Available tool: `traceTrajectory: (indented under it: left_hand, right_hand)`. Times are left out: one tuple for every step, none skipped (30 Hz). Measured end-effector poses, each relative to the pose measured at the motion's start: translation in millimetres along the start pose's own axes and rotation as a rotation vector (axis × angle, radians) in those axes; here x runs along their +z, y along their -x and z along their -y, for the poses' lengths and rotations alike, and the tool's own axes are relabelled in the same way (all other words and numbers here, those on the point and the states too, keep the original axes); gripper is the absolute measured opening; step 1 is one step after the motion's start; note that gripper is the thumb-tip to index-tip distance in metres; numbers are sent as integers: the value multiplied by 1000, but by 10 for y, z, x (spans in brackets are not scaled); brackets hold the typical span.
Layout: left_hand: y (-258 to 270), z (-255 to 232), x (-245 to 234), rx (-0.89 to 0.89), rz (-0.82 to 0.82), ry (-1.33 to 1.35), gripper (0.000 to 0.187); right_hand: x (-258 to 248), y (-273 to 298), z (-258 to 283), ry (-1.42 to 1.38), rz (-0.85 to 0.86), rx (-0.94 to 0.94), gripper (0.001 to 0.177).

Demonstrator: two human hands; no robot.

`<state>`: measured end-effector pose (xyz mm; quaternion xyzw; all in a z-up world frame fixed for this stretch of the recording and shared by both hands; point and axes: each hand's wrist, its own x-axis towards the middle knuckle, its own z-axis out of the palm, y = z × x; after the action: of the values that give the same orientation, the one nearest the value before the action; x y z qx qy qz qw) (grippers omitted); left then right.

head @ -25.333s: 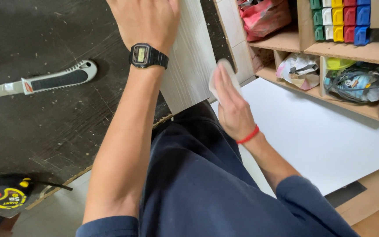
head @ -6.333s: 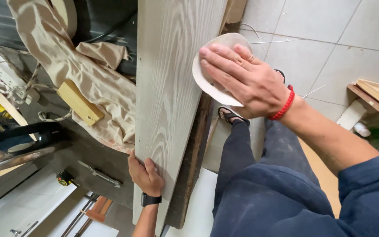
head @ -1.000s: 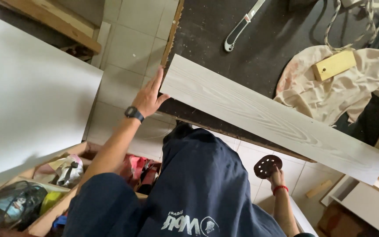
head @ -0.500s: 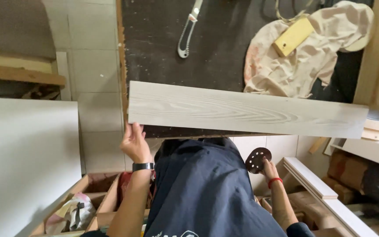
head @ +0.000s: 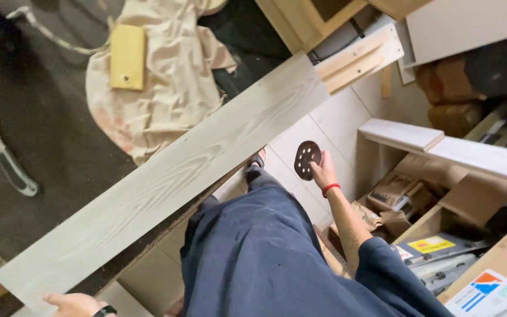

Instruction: Trimming the edges of a laminated board with a utility knife and sanding the edges with a sanding disc

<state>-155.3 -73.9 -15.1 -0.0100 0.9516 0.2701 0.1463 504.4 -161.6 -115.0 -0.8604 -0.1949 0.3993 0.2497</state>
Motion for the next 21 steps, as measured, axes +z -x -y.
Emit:
traceTrajectory:
  left_hand:
    - [529,-278,-53,519,-9,27,66]
    - [1055,-525,-106,1037,8,53,75]
    - [1518,-772,58,1068,11,32,75]
    - [1966,-1000,220,1343,195,74,56]
    - [2420,-1208,420,1607,387,130,54]
    - [2731,-1249,656,1631,392,116,54]
    - [3060,-1291,915,1696,587,20,72]
    - [3379,-1327,1170,1751,784,-84,90]
    - [3694,-1372,1309,1765,786,-100,90]
    - [3993,-1408,1452,1891,761,-181,100]
    - [4279,-1445,1601,2016,733,-265,111]
    - [4360,-1391,1731,2031,735,-282,111]
    - [4447,-1338,1866,1947,810,-327,106]
    - [4526,-1288,2001,1861,882,-371,103]
    - [4514,-1260,2050,1874,889,-383,103]
    - [4494,-1240,2102,1941,754,-358,96]
    - [4480,-1205,2161,1999,621,-327,91]
    - [4515,-1200,2143,2010,632,-336,91]
    - [4532,-1195,2109,2021,637,-334,91]
    - [4536,-1197,2074,2032,642,-332,91]
    - [4547,-1184,2069,2034,648,-342,91]
  right_hand:
    - [-124,-27,62,-21,-77,-37,24]
    - [-242,-45,122,-40,-156,-71,24]
    - [-342,-41,182,-60,-152,-40,24]
    - [-431,-24,252,-60,-211,-101,20]
    - [-525,-63,365,-59,-275,-174,16]
    - [-549,-85,314,-78,-275,-155,16]
    - [-592,-143,293,-159,-291,-221,22]
    - [-626,-194,276,-238,-309,-286,30]
    - [-701,-188,397,-252,-308,-272,30]
    - [-767,-181,517,-245,-320,-342,32]
    - [-820,-176,646,-239,-333,-410,34]
    - [-824,-190,696,-253,-333,-395,34]
    - [-841,-212,751,-263,-328,-424,37]
    - [-855,-234,811,-273,-323,-453,40]
    - [-856,-234,841,-282,-331,-439,40]
    - [-850,-235,877,-281,-325,-452,43]
    - [-861,-243,907,-275,-319,-465,47]
    - [-889,-214,926,-280,-326,-450,47]
    - [-909,-178,955,-308,-310,-467,47]
    - [-918,-137,990,-337,-294,-483,48]
    - [-928,-118,1015,-338,-293,-474,48]
